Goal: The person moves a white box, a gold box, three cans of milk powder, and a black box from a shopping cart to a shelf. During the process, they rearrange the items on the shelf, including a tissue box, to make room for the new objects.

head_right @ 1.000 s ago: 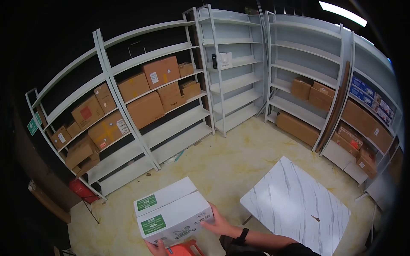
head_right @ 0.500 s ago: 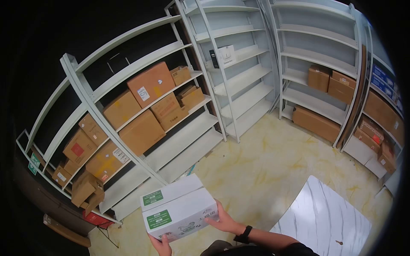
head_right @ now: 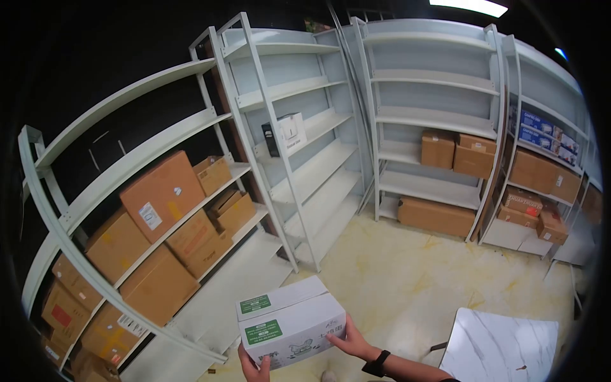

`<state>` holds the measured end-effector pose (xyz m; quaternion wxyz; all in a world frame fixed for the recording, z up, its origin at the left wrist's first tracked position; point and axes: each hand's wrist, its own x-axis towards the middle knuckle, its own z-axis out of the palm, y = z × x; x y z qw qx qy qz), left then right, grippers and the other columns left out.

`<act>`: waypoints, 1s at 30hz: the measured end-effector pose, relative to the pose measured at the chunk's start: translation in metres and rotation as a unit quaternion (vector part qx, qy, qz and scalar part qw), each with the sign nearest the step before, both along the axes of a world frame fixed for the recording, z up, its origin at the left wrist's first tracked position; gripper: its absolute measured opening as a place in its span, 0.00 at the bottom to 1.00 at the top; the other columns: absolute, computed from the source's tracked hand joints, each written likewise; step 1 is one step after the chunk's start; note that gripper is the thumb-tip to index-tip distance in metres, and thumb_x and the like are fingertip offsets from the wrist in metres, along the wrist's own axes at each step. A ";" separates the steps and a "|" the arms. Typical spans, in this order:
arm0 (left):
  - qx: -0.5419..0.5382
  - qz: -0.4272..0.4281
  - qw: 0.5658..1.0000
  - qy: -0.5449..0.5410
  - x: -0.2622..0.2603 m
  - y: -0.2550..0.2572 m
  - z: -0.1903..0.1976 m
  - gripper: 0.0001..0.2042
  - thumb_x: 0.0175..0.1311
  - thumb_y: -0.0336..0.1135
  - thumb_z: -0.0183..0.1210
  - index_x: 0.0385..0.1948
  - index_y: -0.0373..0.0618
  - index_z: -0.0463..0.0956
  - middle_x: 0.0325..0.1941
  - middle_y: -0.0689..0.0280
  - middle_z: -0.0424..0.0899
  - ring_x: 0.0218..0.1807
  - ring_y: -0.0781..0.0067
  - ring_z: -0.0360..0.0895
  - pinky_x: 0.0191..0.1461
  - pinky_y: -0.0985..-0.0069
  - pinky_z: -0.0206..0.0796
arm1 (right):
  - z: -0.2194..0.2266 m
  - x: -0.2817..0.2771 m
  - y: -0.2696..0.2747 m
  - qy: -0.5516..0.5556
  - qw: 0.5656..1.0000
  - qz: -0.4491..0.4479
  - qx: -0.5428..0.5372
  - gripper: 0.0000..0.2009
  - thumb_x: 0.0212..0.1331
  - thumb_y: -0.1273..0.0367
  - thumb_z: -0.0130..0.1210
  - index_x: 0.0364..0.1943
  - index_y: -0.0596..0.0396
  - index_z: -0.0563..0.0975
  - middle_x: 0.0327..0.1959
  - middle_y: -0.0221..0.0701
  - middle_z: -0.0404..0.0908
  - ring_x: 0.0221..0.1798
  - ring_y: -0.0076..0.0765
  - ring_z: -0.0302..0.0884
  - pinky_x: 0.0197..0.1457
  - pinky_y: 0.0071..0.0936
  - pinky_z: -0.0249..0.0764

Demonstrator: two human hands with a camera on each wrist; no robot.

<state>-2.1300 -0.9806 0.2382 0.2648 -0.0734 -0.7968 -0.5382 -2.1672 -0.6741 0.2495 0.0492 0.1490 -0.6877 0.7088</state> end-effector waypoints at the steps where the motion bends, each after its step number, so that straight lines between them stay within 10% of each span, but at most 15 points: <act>1: 0.071 -0.050 0.996 -0.016 -0.024 0.009 0.006 0.36 0.64 0.36 0.64 0.70 0.35 0.55 0.69 0.54 0.63 0.70 0.57 0.61 0.70 0.63 0.56 | 0.000 -0.016 0.008 -0.013 1.000 -0.024 0.014 0.36 0.62 0.68 0.62 0.69 0.59 0.54 0.63 0.40 0.66 0.66 0.35 0.62 0.69 0.37 0.62; 13: -0.023 -0.347 0.934 -0.079 -0.297 0.170 0.023 0.41 0.54 0.33 0.69 0.70 0.38 0.56 0.69 0.53 0.61 0.70 0.55 0.64 0.65 0.59 0.68 | -0.041 -0.144 0.172 -0.013 0.965 -0.261 -0.036 0.36 0.62 0.72 0.61 0.70 0.58 0.53 0.64 0.38 0.67 0.67 0.35 0.65 0.69 0.37 0.63; 22: 0.000 -0.354 0.931 -0.085 -0.488 0.371 0.033 0.40 0.54 0.33 0.66 0.70 0.38 0.56 0.68 0.54 0.61 0.70 0.56 0.63 0.64 0.58 0.70 | -0.017 -0.329 0.357 0.018 0.956 -0.291 -0.024 0.34 0.63 0.73 0.59 0.70 0.57 0.53 0.63 0.38 0.67 0.66 0.34 0.65 0.69 0.36 0.63; 30: 0.018 -0.282 0.958 -0.040 -0.639 0.426 0.069 0.41 0.54 0.33 0.68 0.70 0.37 0.56 0.68 0.54 0.60 0.70 0.56 0.63 0.63 0.59 0.71 | 0.023 -0.551 0.448 0.024 0.981 -0.194 -0.014 0.36 0.62 0.71 0.60 0.70 0.56 0.52 0.63 0.38 0.65 0.67 0.35 0.62 0.70 0.37 0.61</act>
